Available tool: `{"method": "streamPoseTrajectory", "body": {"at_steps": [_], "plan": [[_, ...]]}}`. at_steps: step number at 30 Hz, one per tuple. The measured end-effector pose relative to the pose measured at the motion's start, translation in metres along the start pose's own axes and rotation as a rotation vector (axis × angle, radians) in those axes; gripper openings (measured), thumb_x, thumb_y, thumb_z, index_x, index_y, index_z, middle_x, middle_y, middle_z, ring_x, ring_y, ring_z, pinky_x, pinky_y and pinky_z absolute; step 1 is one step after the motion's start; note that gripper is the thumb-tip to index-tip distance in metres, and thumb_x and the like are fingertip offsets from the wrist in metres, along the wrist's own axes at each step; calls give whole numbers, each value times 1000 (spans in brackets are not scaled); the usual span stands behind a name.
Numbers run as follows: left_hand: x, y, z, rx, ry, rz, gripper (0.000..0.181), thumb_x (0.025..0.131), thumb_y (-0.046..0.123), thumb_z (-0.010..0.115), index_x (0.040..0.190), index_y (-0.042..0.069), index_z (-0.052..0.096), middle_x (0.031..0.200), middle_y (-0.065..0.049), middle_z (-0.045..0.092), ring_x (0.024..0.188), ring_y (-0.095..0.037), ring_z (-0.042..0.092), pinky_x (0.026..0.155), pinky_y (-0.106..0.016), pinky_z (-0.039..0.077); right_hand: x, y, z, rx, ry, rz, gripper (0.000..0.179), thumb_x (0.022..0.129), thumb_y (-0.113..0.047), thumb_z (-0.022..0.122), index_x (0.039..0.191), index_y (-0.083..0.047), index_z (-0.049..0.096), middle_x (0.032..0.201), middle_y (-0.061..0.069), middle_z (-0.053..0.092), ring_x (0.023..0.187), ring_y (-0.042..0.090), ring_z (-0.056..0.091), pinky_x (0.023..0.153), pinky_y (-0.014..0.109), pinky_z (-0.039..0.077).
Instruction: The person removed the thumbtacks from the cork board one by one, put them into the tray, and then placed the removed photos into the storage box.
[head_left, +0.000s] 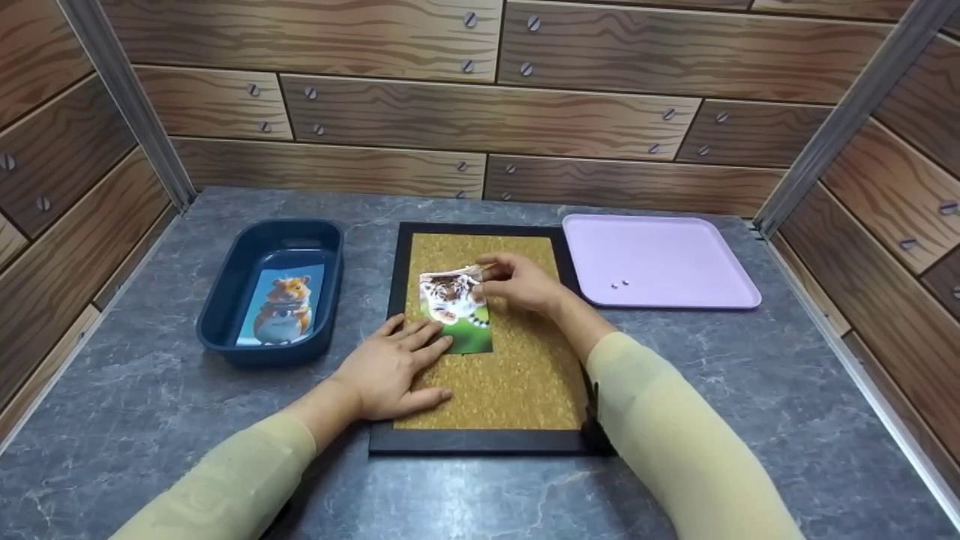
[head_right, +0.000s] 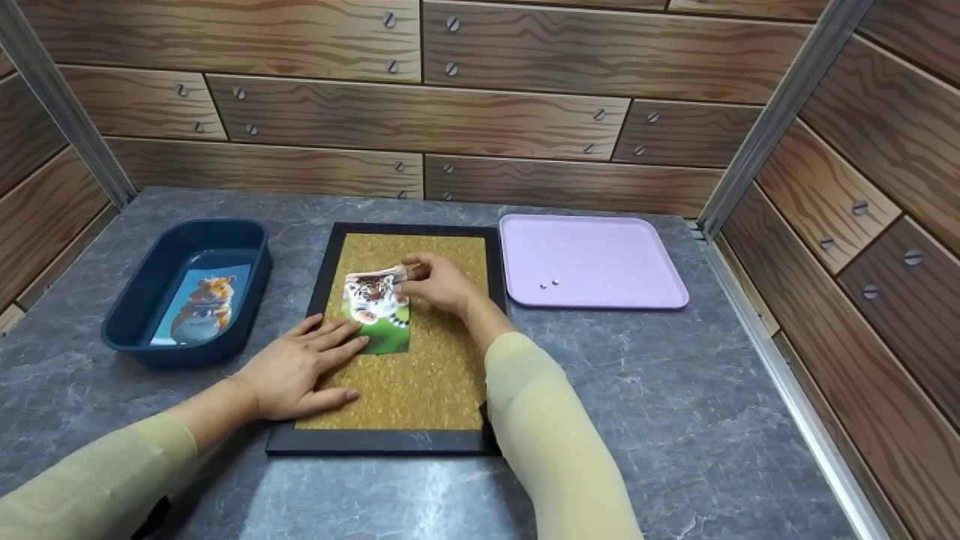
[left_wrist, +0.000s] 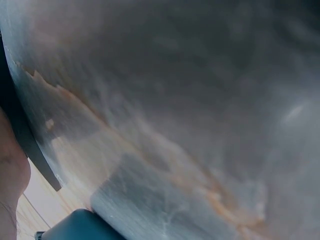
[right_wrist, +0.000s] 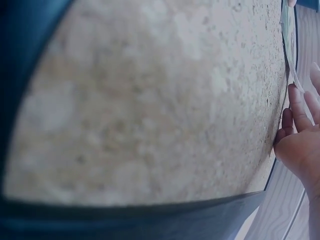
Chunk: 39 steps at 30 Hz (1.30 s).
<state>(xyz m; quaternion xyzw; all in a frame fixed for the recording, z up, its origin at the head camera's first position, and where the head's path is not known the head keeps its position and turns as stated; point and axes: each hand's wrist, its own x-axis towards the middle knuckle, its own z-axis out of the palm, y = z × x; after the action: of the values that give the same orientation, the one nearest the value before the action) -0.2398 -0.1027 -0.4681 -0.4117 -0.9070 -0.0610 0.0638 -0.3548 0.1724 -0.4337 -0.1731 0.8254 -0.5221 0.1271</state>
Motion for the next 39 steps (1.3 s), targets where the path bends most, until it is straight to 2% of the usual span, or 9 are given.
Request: {"method": "streamPoseTrajectory", "body": {"at_steps": [5, 13, 21, 30, 39], "plan": [[0, 0, 1, -6, -2, -3, 86, 103, 74, 40, 162, 11, 47, 166, -15, 42, 154, -33, 39, 125, -59, 24, -3, -1, 0, 5, 4, -11, 60, 96, -6, 77, 149, 7, 53, 127, 23, 70, 118, 29, 65, 98, 31, 51], [0, 1, 1, -12, 3, -4, 84, 103, 73, 42, 161, 11, 48, 166, -15, 43, 153, -33, 39, 124, -60, 25, -6, 0, -1, 6, -3, -15, 68, 96, -7, 78, 156, 4, 47, 131, 26, 69, 124, 33, 64, 104, 38, 50], [-1, 1, 1, 2, 6, -1, 84, 104, 72, 42, 161, 10, 48, 166, -16, 42, 153, -33, 39, 124, -60, 25, -13, -1, -2, 79, -19, -25, 67, 98, -1, 73, 158, 5, 43, 128, 27, 68, 120, 32, 65, 98, 31, 54], [0, 1, 0, 10, 0, 3, 85, 103, 74, 40, 161, 11, 48, 165, -15, 43, 153, -32, 40, 124, -59, 25, -20, -3, -3, 75, -30, -32, 63, 98, -2, 73, 156, 2, 47, 128, 25, 69, 120, 28, 66, 103, 33, 53], [1, 2, 0, 16, 0, 4, 86, 103, 73, 41, 161, 11, 47, 165, -16, 43, 153, -33, 40, 125, -59, 25, -29, -4, -1, 116, -45, -12, 64, 98, -5, 74, 157, -2, 48, 130, 23, 69, 120, 26, 65, 108, 38, 51]]}}
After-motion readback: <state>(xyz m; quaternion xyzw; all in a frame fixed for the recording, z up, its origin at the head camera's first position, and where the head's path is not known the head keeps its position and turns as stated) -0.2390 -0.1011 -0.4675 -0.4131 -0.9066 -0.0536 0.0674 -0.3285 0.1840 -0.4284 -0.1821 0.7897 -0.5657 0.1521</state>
